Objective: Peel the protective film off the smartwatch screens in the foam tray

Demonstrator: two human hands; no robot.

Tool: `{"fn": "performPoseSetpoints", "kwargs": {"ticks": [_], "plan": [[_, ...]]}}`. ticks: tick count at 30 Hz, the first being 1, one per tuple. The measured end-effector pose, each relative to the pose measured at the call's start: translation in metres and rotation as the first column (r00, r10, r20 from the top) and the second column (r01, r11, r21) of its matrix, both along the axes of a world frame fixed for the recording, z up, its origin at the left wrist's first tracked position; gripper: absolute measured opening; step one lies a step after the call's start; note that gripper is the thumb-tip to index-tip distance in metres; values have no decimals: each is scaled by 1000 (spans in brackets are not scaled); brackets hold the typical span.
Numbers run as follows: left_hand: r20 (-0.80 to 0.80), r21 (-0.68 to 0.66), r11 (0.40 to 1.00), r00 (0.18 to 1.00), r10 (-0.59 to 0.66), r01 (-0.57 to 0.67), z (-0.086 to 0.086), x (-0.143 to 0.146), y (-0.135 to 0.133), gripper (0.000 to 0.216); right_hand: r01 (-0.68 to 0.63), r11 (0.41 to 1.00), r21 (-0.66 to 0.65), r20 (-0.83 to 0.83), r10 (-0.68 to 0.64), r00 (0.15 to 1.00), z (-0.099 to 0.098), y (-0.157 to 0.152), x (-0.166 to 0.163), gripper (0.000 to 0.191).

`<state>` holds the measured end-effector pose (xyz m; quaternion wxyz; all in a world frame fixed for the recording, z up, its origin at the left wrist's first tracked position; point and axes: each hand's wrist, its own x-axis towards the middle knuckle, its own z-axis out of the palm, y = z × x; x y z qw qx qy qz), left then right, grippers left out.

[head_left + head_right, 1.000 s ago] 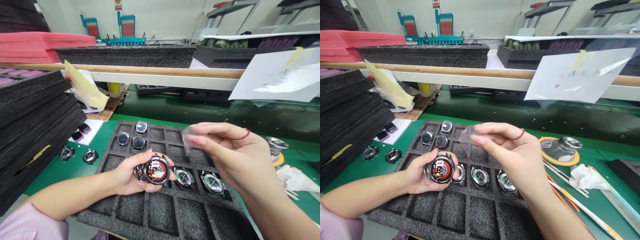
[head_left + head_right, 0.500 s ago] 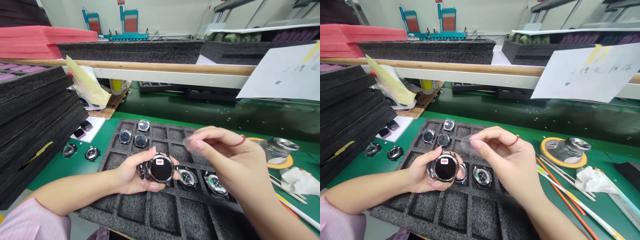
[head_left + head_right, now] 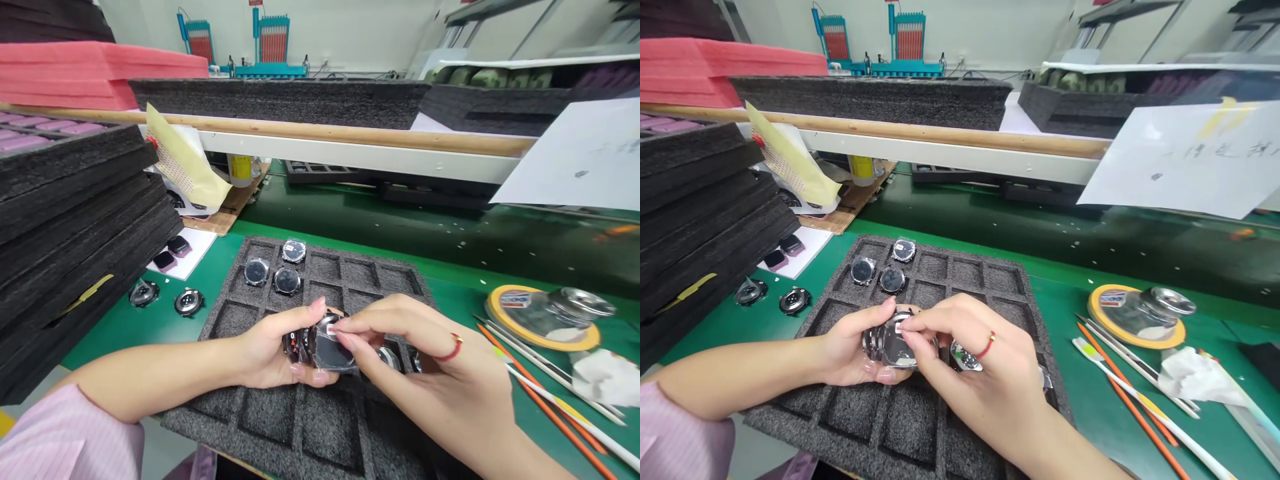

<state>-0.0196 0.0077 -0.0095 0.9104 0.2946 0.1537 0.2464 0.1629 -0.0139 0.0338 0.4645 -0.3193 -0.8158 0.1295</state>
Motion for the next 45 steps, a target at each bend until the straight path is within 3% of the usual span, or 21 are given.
{"fn": "performPoseSetpoints", "kwargs": {"ticks": [5, 9, 12, 14, 19, 24, 27, 31, 34, 40, 45], "plan": [[-41, 109, 992, 997, 68, -63, 2, 2, -3, 55, 140, 980, 141, 56, -149, 987, -2, -4, 0, 43], [-87, 204, 968, 982, 170, -149, 3, 5, -5, 58, 0, 999, 49, 162, -8, 987, -7, -7, 1, 56], [-109, 258, 945, 966, 233, -199, 2, 6, -6, 57, -26, 1000, 0, 155, 26, 988, -10, -6, 1, 55], [-109, 218, 956, 969, 223, -196, 1, 5, -4, 58, -45, 999, -21, 93, 47, 995, -10, -4, 2, 54], [-84, -27, 993, 990, 110, -113, -2, 3, 1, 71, -85, 986, -144, -32, 82, 996, -8, 1, 5, 53], [-9, -35, 991, 992, 125, -125, -1, 1, 0, 63, -126, 948, -293, -62, 113, 992, -9, 7, 7, 44], [-27, 4, 989, 989, 146, -146, 1, 2, -2, 59, -36, 974, -226, -56, 24, 998, -8, 8, 7, 33], [-56, 55, 986, 986, 159, -156, 3, 4, -5, 55, 155, 987, -34, -8, -156, 988, -7, 7, 5, 25], [-53, 63, 985, 985, 162, -159, 3, 4, -5, 49, 191, 982, -9, 18, -191, 981, -4, 5, 3, 13], [-24, 41, 986, 987, 160, -159, 5, 4, -5, 49, -45, 967, -251, -126, 14, 992, 2, 4, 5, 12], [32, -65, 994, 996, 86, -84, 2, 1, 0, 52, -285, 864, -416, -342, 142, 929, 3, 7, 9, 20]]}}
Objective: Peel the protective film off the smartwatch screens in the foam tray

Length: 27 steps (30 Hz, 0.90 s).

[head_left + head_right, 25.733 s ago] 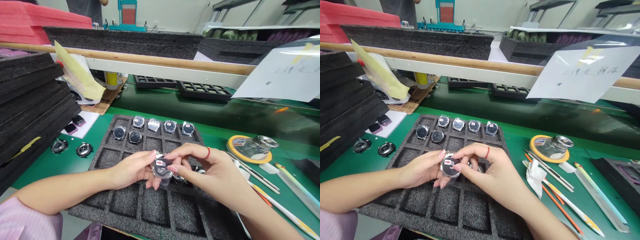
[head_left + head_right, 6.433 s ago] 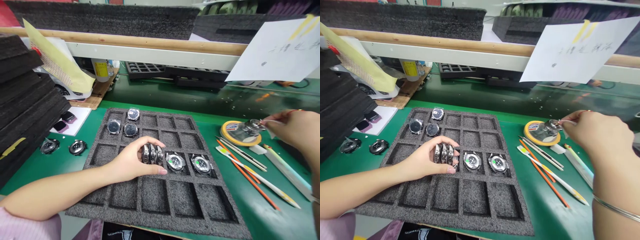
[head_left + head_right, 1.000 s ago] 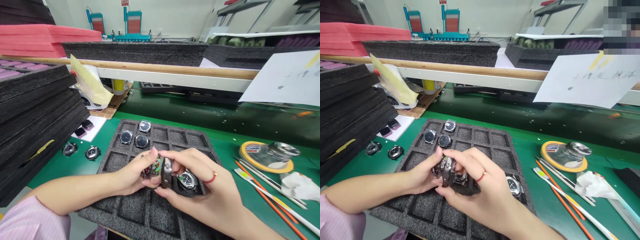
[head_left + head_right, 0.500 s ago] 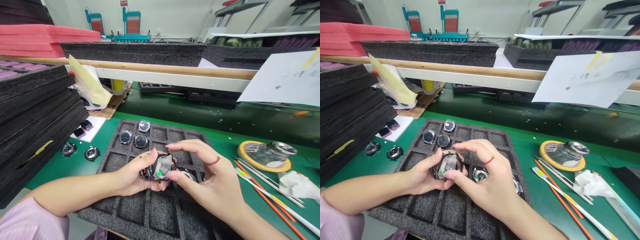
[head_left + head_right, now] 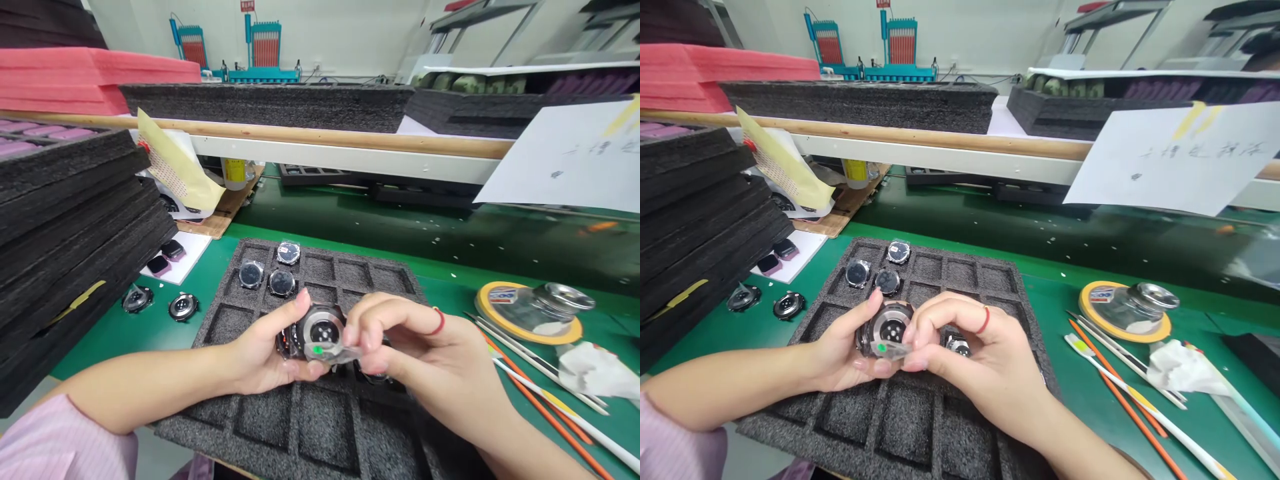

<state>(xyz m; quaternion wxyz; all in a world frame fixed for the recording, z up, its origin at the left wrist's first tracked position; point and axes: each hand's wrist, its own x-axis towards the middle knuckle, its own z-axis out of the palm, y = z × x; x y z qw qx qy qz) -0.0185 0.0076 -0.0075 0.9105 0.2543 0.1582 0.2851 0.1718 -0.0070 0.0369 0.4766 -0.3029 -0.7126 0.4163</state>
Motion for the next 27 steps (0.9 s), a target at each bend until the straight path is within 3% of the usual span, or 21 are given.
{"fn": "performPoseSetpoints", "kwargs": {"ticks": [2, 5, 13, 18, 21, 25, 27], "plan": [[43, -64, 998, 999, -2, 5, -2, -1, 3, 50, -42, 995, -85, -91, 35, 995, -1, 0, 2, 17], [92, -112, 994, 996, 2, 8, -2, -1, 6, 48, -20, 985, -169, -197, -14, 980, -2, 2, 5, 12], [-11, -89, 996, 1000, 18, -19, 5, 0, 0, 49, 296, 937, -186, -269, -338, 902, -4, 20, 17, 20], [-48, -99, 995, 998, 28, -33, 5, -1, 1, 51, 386, 918, -86, -126, -394, 910, -3, 31, 24, 11], [-33, -93, 995, 999, 22, -25, 6, 0, 2, 50, 471, 880, -61, -27, -474, 880, -8, 43, 33, 15], [-14, -67, 998, 1000, 7, -8, 7, 1, 3, 49, 587, 808, -50, 131, -577, 806, -32, 74, 59, 24], [-15, -65, 998, 1000, 0, -1, 7, 1, 2, 49, 624, 780, -47, 203, -604, 770, -48, 91, 75, 40]]}}
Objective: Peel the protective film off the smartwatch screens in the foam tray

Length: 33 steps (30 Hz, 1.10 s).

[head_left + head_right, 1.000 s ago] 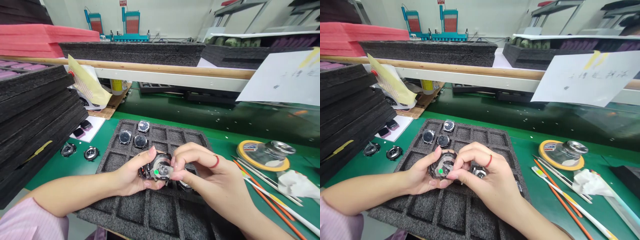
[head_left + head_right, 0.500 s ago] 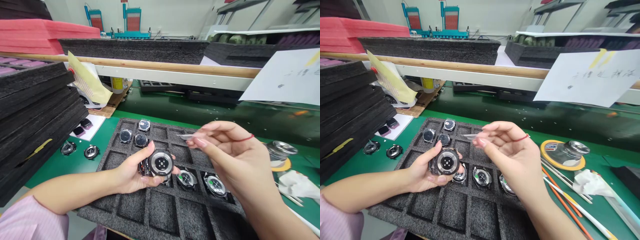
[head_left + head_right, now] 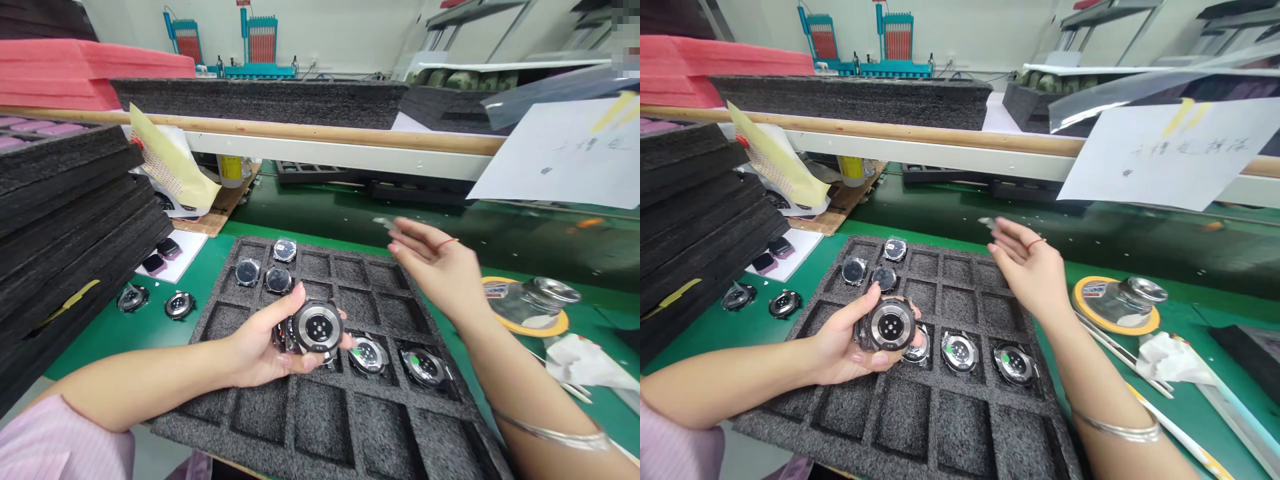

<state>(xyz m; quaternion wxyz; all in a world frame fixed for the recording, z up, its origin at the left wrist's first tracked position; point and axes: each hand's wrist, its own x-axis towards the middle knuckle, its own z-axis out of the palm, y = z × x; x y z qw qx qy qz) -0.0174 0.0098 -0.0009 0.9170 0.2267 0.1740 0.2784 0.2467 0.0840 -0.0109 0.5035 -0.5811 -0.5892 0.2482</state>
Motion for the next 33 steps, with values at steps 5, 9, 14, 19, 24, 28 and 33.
{"fn": "performPoseSetpoints", "kwargs": {"ticks": [5, 9, 14, 19, 24, 28, 33], "plan": [[9, -7, 1000, 1000, -4, 4, -1, 0, 0, 48, 24, 995, -92, 133, -11, 991, -22, 17, 18, 70], [-11, -6, 1000, 1000, -2, 2, -1, 0, 0, 49, -97, 991, -97, 151, 111, 982, 0, -9, -7, 48], [-17, 60, 998, 1000, -10, 11, -5, -1, -1, 55, -559, 827, 51, 242, 533, 811, 39, -57, -47, 56], [-46, 101, 995, 999, -7, 12, -8, -1, -1, 56, -685, 714, 144, 467, 561, 684, 43, -81, -66, 76], [-56, 88, 996, 998, -11, 16, -6, 1, 0, 59, -641, 730, 238, 531, 455, 715, 37, -84, -70, 61], [-53, 104, 994, 998, -16, 21, -7, 0, 0, 58, -643, 723, 250, 540, 447, 713, 37, -84, -70, 62], [-63, 110, 994, 998, -17, 23, -7, -1, 0, 58, -644, 719, 261, 544, 441, 713, 39, -85, -70, 63]]}}
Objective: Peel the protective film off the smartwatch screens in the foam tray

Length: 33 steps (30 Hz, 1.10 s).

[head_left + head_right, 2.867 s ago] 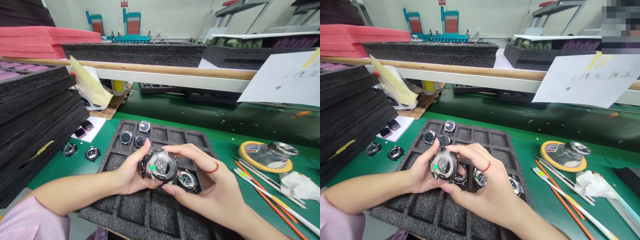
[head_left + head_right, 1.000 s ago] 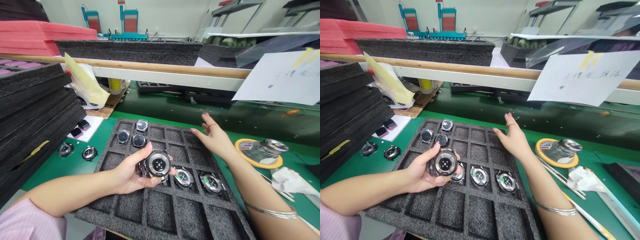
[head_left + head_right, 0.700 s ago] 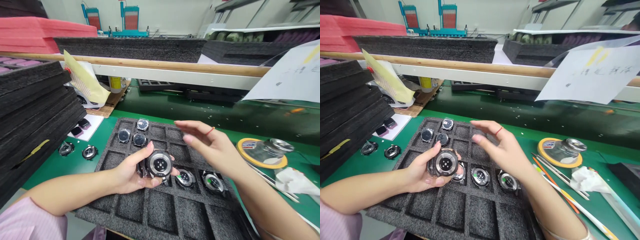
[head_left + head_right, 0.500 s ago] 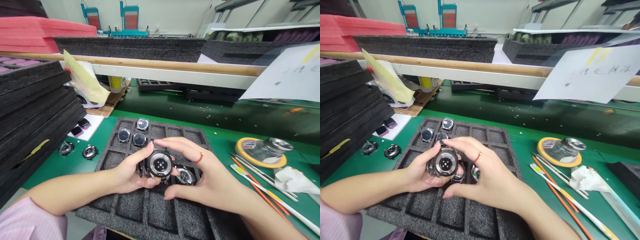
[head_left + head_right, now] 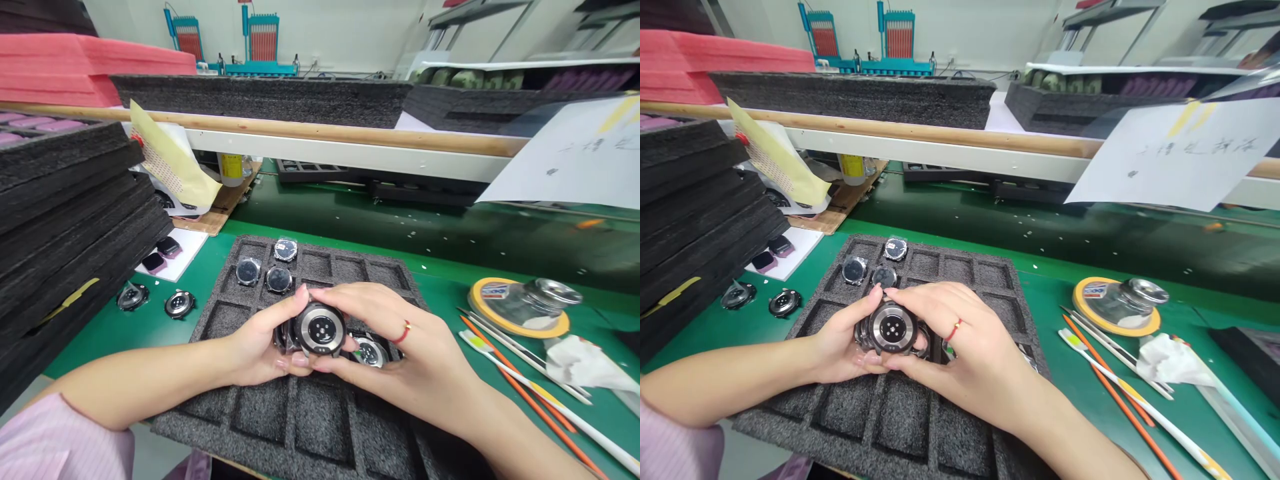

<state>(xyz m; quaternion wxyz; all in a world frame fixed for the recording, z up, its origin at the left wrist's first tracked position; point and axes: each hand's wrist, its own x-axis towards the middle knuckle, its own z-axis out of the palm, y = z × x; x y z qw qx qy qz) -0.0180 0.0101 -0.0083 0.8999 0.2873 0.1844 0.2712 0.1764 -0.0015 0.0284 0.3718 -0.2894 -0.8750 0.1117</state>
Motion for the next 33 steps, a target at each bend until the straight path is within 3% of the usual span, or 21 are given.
{"fn": "performPoseSetpoints", "kwargs": {"ticks": [12, 23, 26, 29, 33], "plan": [[37, -18, 999, 998, -42, 42, 0, 0, 0, 54, 1, 1000, 28, 10, -1, 1000, 8, -3, -2, 58], [18, -14, 1000, 1000, -7, 7, 2, 2, -2, 53, 16, 998, 60, 29, -18, 999, 6, -4, 1, 52], [-3, -52, 998, 999, 43, -44, 0, 2, -3, 54, 76, 995, 69, 45, -79, 996, 6, -2, 6, 47], [-64, -121, 977, 983, 171, -178, 1, 2, -2, 44, 202, 977, 64, 50, -205, 977, 3, 7, 16, 42], [-135, -127, 940, 944, 300, -317, 3, 1, 0, 31, 366, 931, -3, 82, -365, 928, -16, 26, 39, 36]]}}
